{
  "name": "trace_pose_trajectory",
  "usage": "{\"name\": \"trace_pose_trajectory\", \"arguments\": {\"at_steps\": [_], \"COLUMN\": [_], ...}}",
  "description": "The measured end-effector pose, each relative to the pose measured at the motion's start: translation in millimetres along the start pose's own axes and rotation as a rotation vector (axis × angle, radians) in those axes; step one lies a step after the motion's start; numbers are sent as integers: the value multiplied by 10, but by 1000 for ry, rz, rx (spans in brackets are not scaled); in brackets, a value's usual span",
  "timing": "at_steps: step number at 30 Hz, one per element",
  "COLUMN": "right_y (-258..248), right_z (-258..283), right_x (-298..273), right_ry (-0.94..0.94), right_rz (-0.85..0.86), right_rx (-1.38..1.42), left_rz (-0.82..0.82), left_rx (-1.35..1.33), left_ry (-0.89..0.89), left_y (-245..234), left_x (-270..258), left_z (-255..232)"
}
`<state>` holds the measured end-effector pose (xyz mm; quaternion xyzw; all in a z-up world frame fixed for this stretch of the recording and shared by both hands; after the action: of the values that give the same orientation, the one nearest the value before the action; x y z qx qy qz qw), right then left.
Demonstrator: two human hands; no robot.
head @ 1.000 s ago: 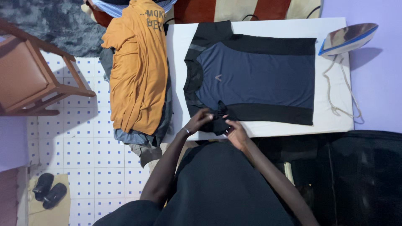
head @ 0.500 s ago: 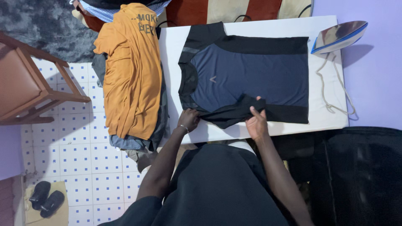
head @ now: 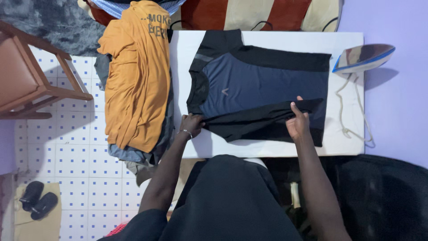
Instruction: The person irons a blue and black shirt on a white surface, folding the sleeves and the body of the shirt several times until it is a small rectangle.
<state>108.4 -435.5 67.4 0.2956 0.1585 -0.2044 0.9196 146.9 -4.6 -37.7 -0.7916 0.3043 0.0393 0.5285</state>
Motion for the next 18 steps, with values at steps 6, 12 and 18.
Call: {"name": "trace_pose_trajectory", "arguments": {"at_steps": [6, 12, 18], "right_y": [-596, -1016, -1244], "right_z": [-140, -71, 271], "right_x": [551, 924, 1281], "right_ry": [135, 143, 188], "right_rz": [-188, -304, -443], "right_rx": [71, 72, -132], "left_rz": [-136, -263, -512], "left_rx": [-2, 39, 103], "left_ry": [-83, -179, -224], "left_y": [-130, -261, -103], "left_x": [34, -41, -133], "left_z": [-35, -289, -699]}}
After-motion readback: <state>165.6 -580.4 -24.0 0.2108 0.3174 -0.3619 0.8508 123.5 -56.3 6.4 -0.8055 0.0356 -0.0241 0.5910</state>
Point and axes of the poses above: each hand's wrist, its own x-axis towards the middle knuckle, its own y-axis out of the palm, z = x × y, the point moved 5 cm from there along x, towards the middle knuckle, and after that the axes turned 3 degrees about z, right-handed, at the moved point
